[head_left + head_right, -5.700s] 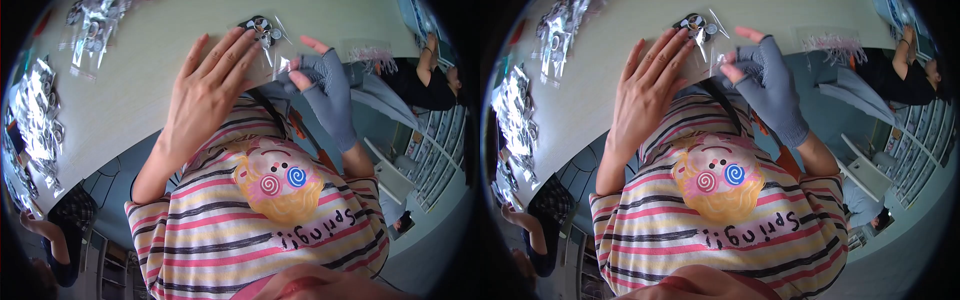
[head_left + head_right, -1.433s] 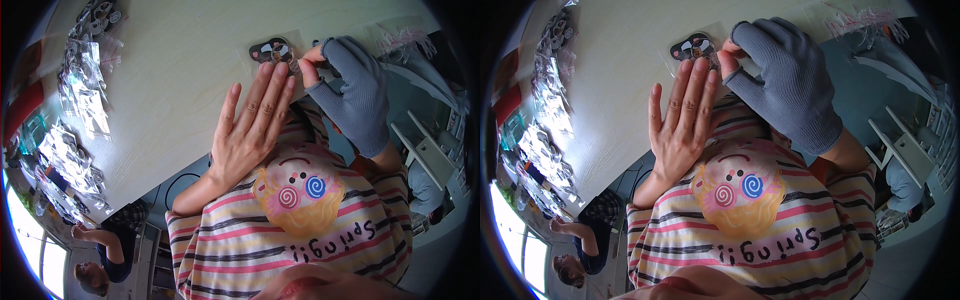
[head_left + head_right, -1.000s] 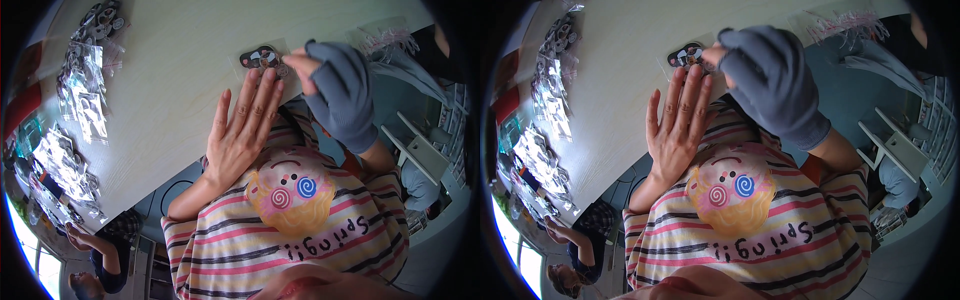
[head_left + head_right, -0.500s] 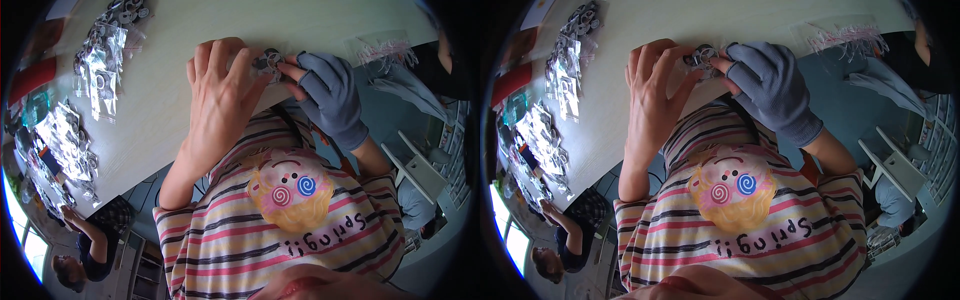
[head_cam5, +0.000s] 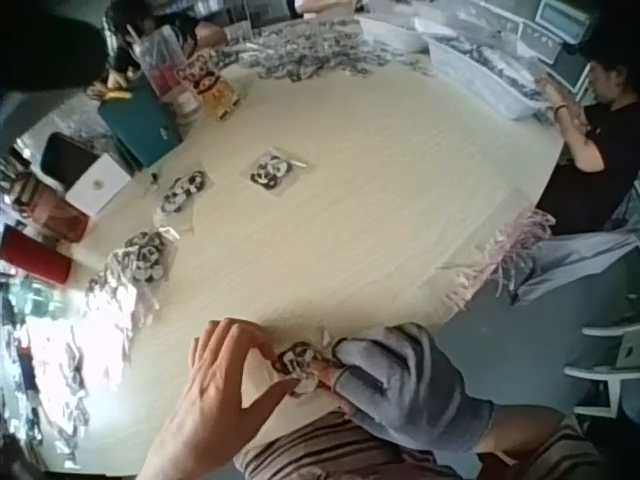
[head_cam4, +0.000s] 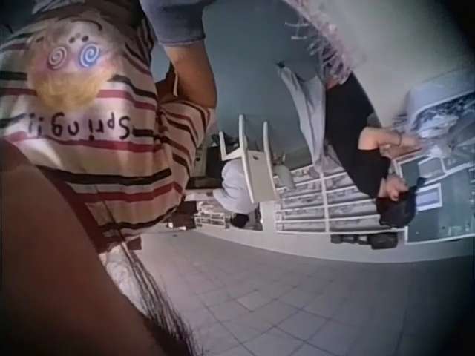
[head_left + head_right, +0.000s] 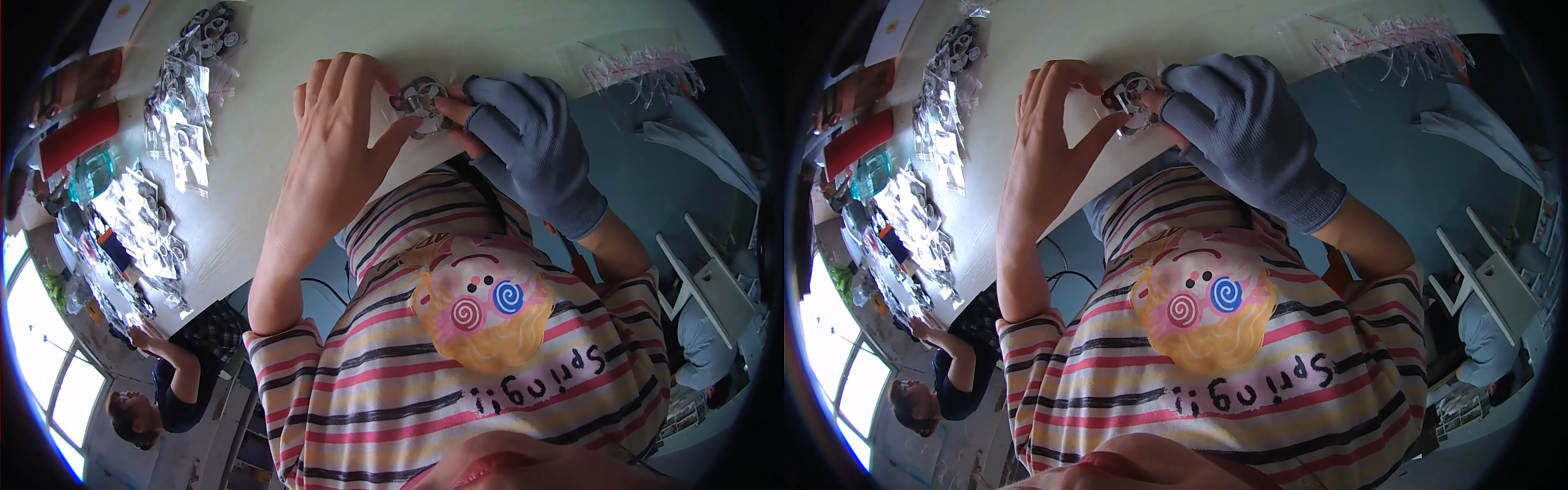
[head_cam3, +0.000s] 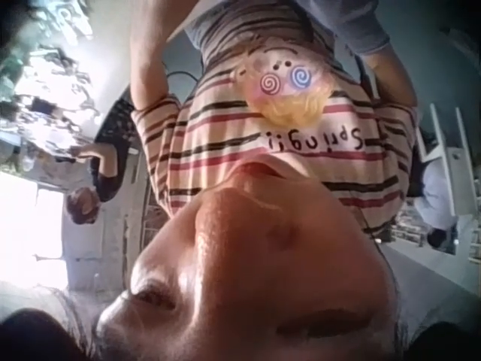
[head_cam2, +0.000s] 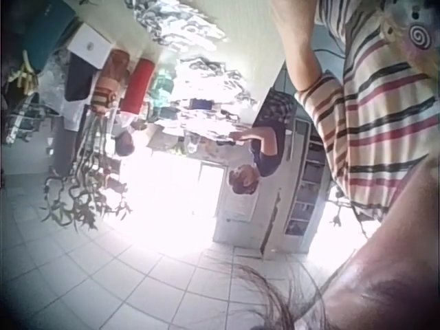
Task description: The person packages small character charms and keychains by hand, inserting them one by one into small plastic sleeves.
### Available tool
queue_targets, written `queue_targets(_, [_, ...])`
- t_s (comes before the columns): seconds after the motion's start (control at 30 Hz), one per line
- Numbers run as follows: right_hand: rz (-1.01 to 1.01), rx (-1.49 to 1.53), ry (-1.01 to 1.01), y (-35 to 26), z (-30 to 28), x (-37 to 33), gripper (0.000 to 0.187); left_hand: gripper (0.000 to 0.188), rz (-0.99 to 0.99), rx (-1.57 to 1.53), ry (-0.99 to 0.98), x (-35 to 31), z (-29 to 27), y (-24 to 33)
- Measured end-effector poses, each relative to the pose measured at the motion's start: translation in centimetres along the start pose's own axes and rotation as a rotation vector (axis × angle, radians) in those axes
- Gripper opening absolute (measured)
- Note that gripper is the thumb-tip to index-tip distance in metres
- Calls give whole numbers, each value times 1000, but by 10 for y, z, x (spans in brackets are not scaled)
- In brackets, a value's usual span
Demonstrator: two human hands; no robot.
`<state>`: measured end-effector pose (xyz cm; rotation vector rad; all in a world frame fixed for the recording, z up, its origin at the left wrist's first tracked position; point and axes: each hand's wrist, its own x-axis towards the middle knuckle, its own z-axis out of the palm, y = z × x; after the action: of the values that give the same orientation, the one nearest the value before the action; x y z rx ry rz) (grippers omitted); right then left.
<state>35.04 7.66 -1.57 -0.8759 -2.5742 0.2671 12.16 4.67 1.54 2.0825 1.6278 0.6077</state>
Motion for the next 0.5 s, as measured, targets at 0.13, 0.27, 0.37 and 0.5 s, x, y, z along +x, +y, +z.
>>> queue_targets(0.13, [13, 81, 38, -1, -6, 5, 50, 47, 42, 12, 11, -9, -3, -6])
queue_targets(0.27, [23, 77, 105, -6, -6, 29, 35, 58, 68, -75, 40, -22, 6, -10])
queue_targets(0.37, [-51, 41, 145, -5, 2, 47, 23, 67, 122, 94, 27, -27, 11, -12])
queue_targets(0.5, [43, 74, 21, -7, -1, 54, 20, 67, 101, 79, 100, -29, 24, -11])
